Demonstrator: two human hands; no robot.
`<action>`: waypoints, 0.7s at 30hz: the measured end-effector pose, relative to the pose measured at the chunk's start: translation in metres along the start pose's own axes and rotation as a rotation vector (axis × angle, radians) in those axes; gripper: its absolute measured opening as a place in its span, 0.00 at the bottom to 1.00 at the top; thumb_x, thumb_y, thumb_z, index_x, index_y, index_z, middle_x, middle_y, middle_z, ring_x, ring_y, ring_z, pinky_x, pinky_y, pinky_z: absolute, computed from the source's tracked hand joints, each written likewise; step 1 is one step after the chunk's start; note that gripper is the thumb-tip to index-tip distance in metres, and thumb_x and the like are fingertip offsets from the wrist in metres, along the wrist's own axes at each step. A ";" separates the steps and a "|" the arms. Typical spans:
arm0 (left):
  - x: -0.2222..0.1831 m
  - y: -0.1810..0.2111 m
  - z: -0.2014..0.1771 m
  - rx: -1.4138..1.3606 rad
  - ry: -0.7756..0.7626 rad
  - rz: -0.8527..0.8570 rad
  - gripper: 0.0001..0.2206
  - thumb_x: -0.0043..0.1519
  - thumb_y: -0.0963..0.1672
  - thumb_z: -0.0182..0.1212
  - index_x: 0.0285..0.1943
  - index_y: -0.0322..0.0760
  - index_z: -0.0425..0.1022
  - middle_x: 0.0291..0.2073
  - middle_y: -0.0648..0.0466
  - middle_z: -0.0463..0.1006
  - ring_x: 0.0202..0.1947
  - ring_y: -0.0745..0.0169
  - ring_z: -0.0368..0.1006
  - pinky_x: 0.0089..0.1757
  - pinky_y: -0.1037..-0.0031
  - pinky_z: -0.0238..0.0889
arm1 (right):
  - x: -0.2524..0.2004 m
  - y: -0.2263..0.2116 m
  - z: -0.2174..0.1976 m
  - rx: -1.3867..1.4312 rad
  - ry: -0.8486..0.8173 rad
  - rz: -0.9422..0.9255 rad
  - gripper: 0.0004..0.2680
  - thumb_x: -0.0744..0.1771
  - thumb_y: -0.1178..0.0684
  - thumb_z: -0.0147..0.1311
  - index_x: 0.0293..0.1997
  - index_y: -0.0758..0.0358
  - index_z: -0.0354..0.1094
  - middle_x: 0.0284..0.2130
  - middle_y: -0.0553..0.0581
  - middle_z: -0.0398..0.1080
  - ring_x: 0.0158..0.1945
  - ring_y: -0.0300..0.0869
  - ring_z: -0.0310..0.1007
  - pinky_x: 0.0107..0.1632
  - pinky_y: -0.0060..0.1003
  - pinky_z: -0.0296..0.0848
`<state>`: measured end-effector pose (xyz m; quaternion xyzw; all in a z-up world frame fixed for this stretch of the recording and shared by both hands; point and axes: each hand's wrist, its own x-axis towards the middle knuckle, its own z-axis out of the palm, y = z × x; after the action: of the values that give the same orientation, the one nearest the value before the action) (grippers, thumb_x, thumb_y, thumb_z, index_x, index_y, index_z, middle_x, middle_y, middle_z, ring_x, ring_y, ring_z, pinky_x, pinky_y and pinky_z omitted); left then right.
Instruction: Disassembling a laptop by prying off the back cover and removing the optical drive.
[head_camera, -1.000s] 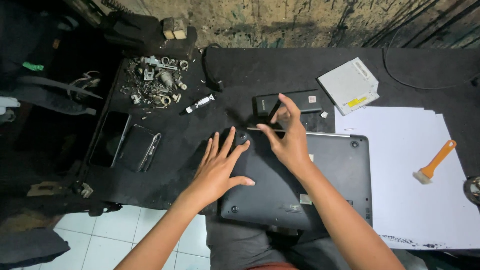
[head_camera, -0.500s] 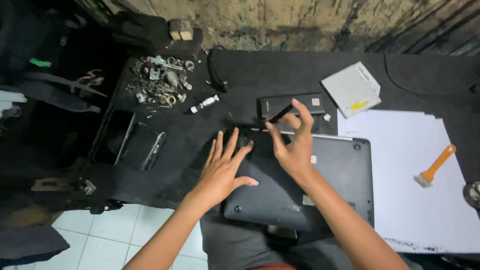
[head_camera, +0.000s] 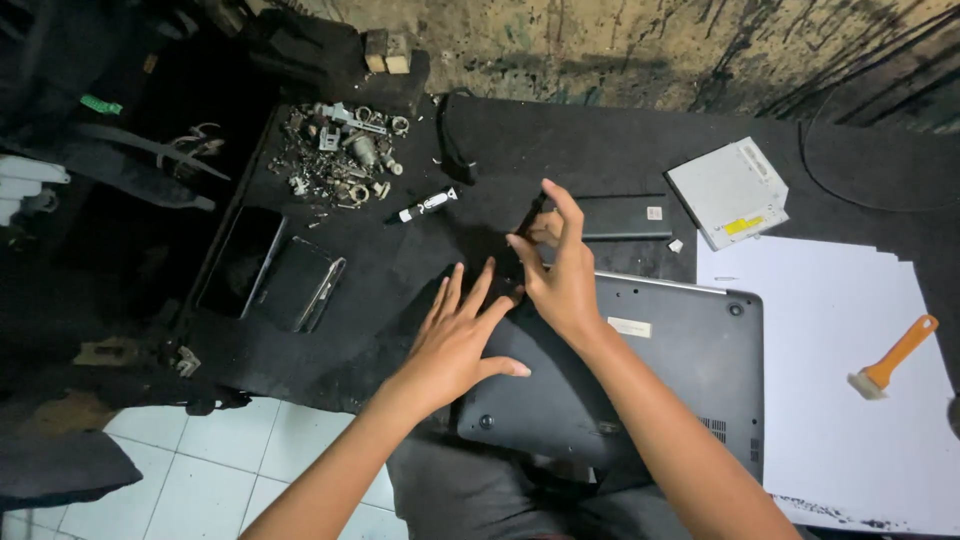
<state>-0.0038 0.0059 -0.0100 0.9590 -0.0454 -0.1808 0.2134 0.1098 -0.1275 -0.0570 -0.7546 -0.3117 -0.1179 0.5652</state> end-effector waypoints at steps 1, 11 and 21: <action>-0.001 0.002 -0.005 0.023 -0.031 0.006 0.39 0.58 0.56 0.68 0.76 0.38 0.60 0.80 0.35 0.38 0.76 0.17 0.28 0.69 0.41 0.26 | -0.001 -0.002 0.000 -0.005 -0.022 0.011 0.26 0.69 0.68 0.54 0.74 0.66 0.41 0.40 0.63 0.74 0.43 0.58 0.81 0.48 0.54 0.80; 0.000 -0.014 -0.042 0.120 -0.185 0.115 0.47 0.46 0.54 0.81 0.76 0.44 0.62 0.80 0.39 0.40 0.76 0.17 0.30 0.70 0.42 0.27 | -0.001 0.009 0.001 -0.058 -0.025 0.005 0.28 0.67 0.61 0.65 0.73 0.64 0.48 0.37 0.59 0.71 0.41 0.54 0.80 0.51 0.53 0.79; -0.001 -0.014 -0.036 0.065 -0.188 0.051 0.50 0.42 0.52 0.83 0.77 0.46 0.61 0.81 0.45 0.36 0.76 0.16 0.27 0.70 0.41 0.25 | 0.000 0.009 -0.001 0.026 -0.065 0.047 0.29 0.68 0.64 0.60 0.75 0.65 0.42 0.37 0.63 0.71 0.43 0.59 0.79 0.53 0.57 0.76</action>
<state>0.0084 0.0327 0.0150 0.9428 -0.0955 -0.2629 0.1814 0.1156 -0.1300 -0.0629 -0.7578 -0.3136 -0.0761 0.5671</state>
